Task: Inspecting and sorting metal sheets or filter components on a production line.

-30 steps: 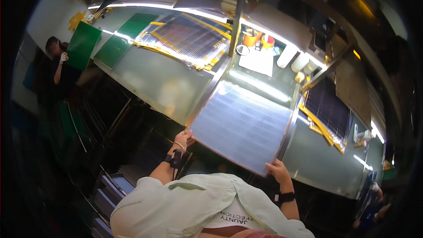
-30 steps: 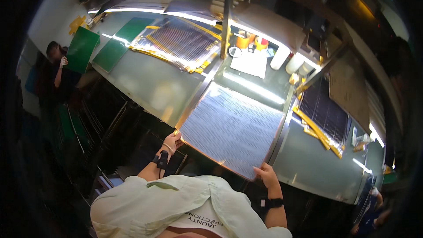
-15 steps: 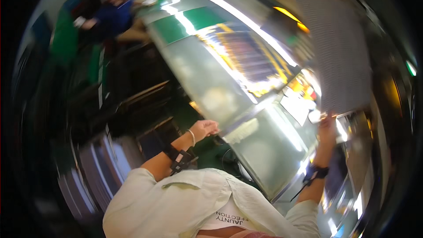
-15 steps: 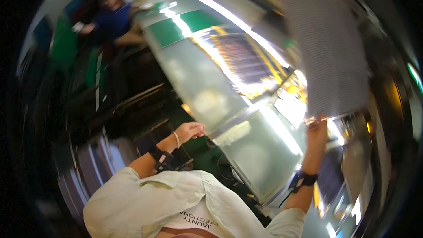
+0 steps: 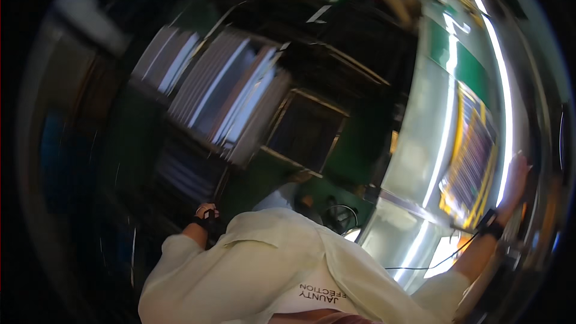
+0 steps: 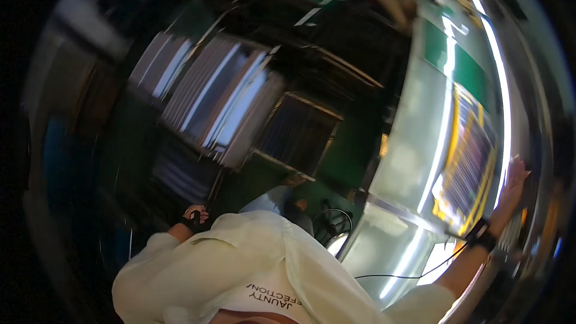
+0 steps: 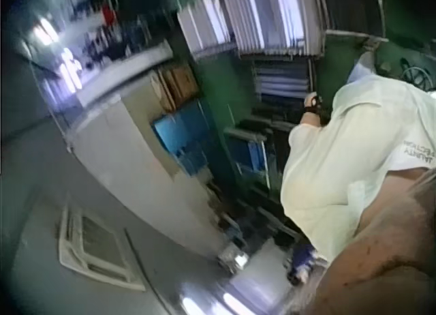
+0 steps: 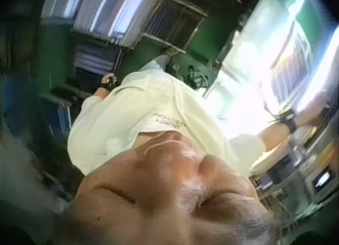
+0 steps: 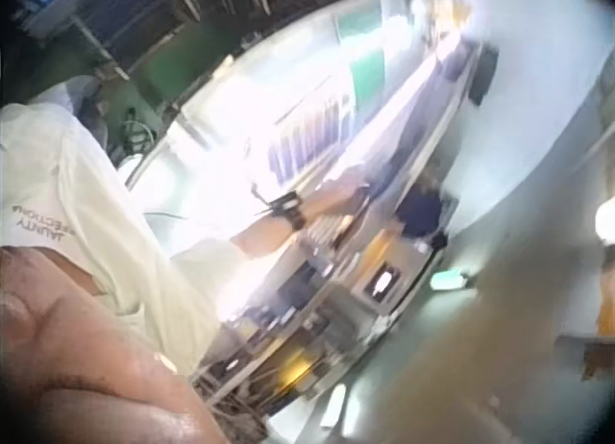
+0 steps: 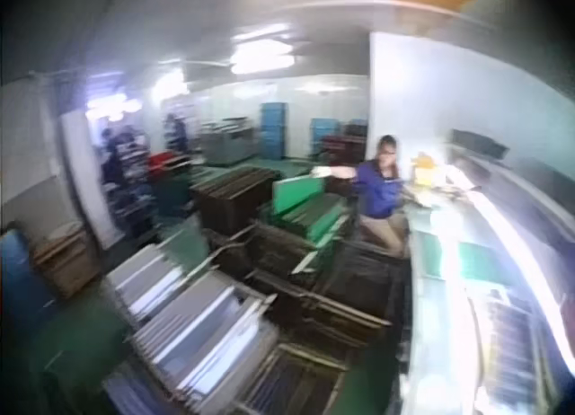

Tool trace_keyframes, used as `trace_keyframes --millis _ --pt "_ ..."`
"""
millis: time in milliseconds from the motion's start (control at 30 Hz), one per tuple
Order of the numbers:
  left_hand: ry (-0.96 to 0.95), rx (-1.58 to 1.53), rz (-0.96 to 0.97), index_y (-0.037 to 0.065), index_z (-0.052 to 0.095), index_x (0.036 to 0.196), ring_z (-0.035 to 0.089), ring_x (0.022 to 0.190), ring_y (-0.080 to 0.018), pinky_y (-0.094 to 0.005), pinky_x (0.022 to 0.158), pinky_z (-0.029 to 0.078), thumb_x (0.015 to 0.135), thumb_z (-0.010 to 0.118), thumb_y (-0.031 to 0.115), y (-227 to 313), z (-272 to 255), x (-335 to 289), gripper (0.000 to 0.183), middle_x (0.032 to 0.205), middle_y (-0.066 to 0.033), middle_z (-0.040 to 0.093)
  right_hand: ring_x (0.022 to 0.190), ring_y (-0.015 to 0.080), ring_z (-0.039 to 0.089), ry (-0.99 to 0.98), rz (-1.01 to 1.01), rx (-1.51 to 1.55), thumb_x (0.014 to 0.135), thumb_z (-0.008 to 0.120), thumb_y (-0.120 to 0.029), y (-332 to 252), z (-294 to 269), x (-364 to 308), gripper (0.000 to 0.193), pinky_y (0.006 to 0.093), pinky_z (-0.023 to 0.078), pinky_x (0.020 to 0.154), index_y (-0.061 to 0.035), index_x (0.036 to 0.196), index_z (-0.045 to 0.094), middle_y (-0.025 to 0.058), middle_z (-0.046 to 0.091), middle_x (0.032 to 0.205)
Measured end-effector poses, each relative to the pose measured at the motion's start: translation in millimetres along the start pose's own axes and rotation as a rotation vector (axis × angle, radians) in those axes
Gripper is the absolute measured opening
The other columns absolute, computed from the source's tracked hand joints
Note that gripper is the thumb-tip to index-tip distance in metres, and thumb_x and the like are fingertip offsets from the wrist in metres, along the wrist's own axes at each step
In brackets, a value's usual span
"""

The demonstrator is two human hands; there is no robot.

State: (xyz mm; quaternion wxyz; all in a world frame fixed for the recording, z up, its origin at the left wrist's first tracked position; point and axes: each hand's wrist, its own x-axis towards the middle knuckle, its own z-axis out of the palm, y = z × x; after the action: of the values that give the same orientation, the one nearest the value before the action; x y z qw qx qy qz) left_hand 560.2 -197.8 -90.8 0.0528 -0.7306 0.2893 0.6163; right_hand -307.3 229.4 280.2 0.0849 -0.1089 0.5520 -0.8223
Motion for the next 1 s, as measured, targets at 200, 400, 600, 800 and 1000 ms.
trace_keyframes --millis 200,400,600,800,1000 --pt "-0.021 1.027 0.451 0.005 0.066 0.091 0.059 0.086 -0.0350 -0.0429 0.075 0.046 0.081 0.051 0.036 -76.4 -16.7 29.2 0.036 0.095 -0.0176 0.062 0.083 0.0120 0.058 -0.541 0.277 -0.596 0.088 0.050 -0.019 259.9 165.4 -156.0 0.028 0.0230 0.047 0.070 0.0001 0.107 0.055 0.0095 0.060 0.098" --pt "0.319 1.031 0.201 0.003 0.065 0.096 0.058 0.097 -0.0334 -0.0405 0.085 0.047 0.086 0.045 0.038 -50.9 -40.9 16.5 0.041 0.102 -0.0180 0.061 0.076 0.0142 0.060 -1.240 0.922 -0.577 0.088 0.054 -0.021 322.4 310.7 -373.1 0.025 0.0246 0.048 0.069 0.0001 0.101 0.059 0.0087 0.064 0.086" --pt "0.318 0.771 0.037 0.001 0.061 0.102 0.054 0.103 -0.0353 -0.0413 0.087 0.045 0.089 0.044 0.034 -34.3 -147.5 106.7 0.040 0.109 -0.0199 0.058 0.072 0.0139 0.060 -1.122 1.026 -0.982 0.087 0.054 -0.015 337.1 271.7 -435.5 0.021 0.0241 0.048 0.065 0.0032 0.095 0.059 0.0090 0.063 0.081" --pt "0.598 -0.130 -0.070 0.005 0.022 0.139 0.032 0.125 -0.0376 -0.0444 0.102 0.031 0.090 0.028 0.056 -39.0 -199.5 244.9 0.071 0.138 -0.0184 0.032 0.071 0.0152 0.060 -1.045 0.906 -1.510 0.085 0.053 -0.011 324.1 224.4 -479.7 0.016 0.0254 0.048 0.061 0.0028 0.089 0.059 0.0082 0.062 0.080" --pt "0.497 -0.427 -0.007 0.003 0.020 0.139 0.034 0.123 -0.0395 -0.0431 0.101 0.031 0.086 0.024 0.063 -48.8 -192.0 373.4 0.079 0.136 -0.0241 0.033 0.071 0.0167 0.060 -1.090 1.051 -1.825 0.085 0.053 -0.014 325.5 243.9 -516.8 0.017 0.0272 0.048 0.060 0.0015 0.090 0.058 0.0074 0.062 0.081"
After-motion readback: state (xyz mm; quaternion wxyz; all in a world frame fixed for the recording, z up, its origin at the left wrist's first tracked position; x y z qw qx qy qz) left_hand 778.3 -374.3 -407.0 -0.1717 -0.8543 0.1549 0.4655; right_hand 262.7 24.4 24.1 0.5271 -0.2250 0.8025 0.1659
